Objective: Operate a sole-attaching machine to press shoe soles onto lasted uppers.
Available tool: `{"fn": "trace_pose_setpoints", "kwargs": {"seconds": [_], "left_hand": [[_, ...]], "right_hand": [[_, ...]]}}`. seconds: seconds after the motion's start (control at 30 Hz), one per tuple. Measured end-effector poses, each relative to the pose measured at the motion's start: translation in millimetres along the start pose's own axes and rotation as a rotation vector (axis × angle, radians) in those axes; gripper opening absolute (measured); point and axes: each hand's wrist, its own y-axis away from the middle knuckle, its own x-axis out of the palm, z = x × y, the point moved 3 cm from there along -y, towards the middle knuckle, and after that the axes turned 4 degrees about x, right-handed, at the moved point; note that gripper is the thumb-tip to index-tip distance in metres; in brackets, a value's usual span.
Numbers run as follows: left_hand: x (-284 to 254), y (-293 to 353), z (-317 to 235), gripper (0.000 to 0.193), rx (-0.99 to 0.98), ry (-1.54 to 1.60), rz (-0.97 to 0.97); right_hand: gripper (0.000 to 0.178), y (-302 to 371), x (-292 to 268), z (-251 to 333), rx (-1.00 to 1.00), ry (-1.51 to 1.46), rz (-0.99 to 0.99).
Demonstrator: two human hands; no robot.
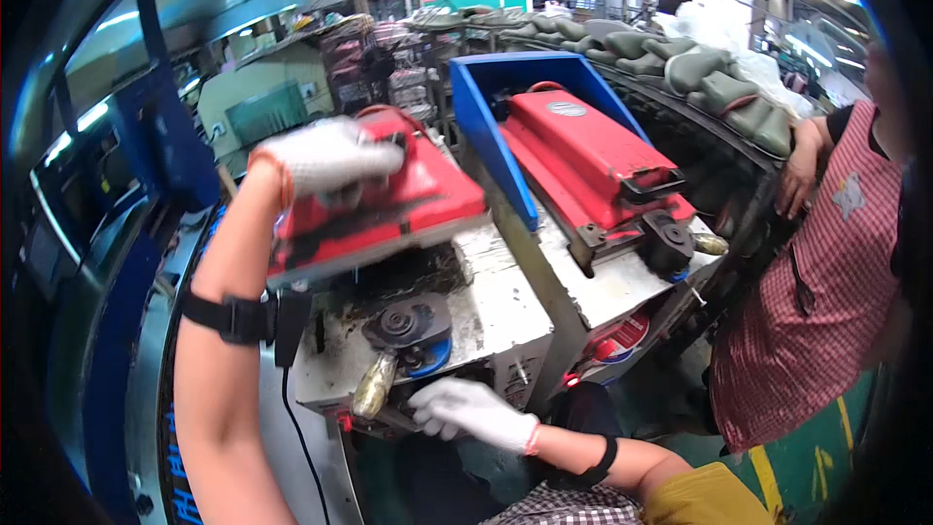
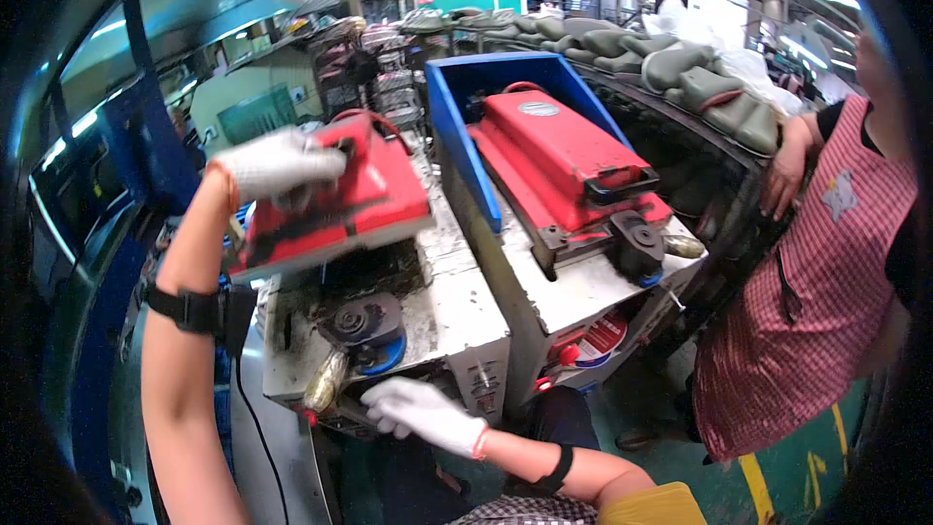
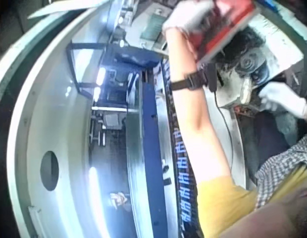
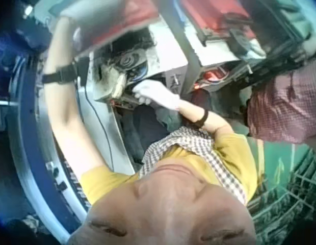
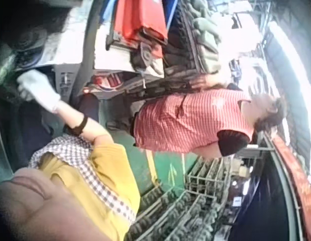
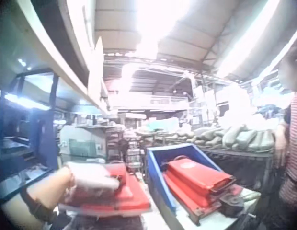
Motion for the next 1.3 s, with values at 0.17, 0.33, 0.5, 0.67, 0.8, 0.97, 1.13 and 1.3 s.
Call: {"fn": "trace_pose_setpoints", "kwargs": {"seconds": [0.17,0.33,0.5,0.67,0.8,0.97,1.13,1.3], "left_hand": [[72.3,9.1,16.3,0.045,-0.036,0.133,0.163],[113.8,19.0,28.6,0.046,-0.055,0.098,0.123],[116.5,17.9,33.6,0.040,-0.072,0.158,0.078],[122.1,17.0,35.8,0.038,-0.059,0.218,0.054],[120.2,17.3,40.4,0.039,-0.089,0.168,0.048],[117.8,16.6,29.3,0.040,-0.109,0.162,0.069],[116.1,8.8,35.2,0.041,-0.129,0.169,0.129],[112.7,1.5,39.6,0.037,-0.153,0.147,0.237]], "right_hand": [[0.070,-21.5,41.8,-33.5,0.102,-0.447,0.360],[0.065,-44.7,64.5,-24.4,0.027,-0.845,0.549],[0.061,-72.3,70.9,-16.5,0.004,-1.053,0.667],[0.039,-35.9,46.2,11.3,0.057,-1.234,0.643],[0.041,18.7,-32.3,35.6,-0.063,-1.251,0.435],[0.056,102.9,-165.5,65.9,-0.407,-0.352,-0.325],[0.024,190.3,-249.7,145.8,-0.725,0.850,-1.273],[0.046,194.9,-338.3,149.0,0.124,1.448,-1.412]]}}
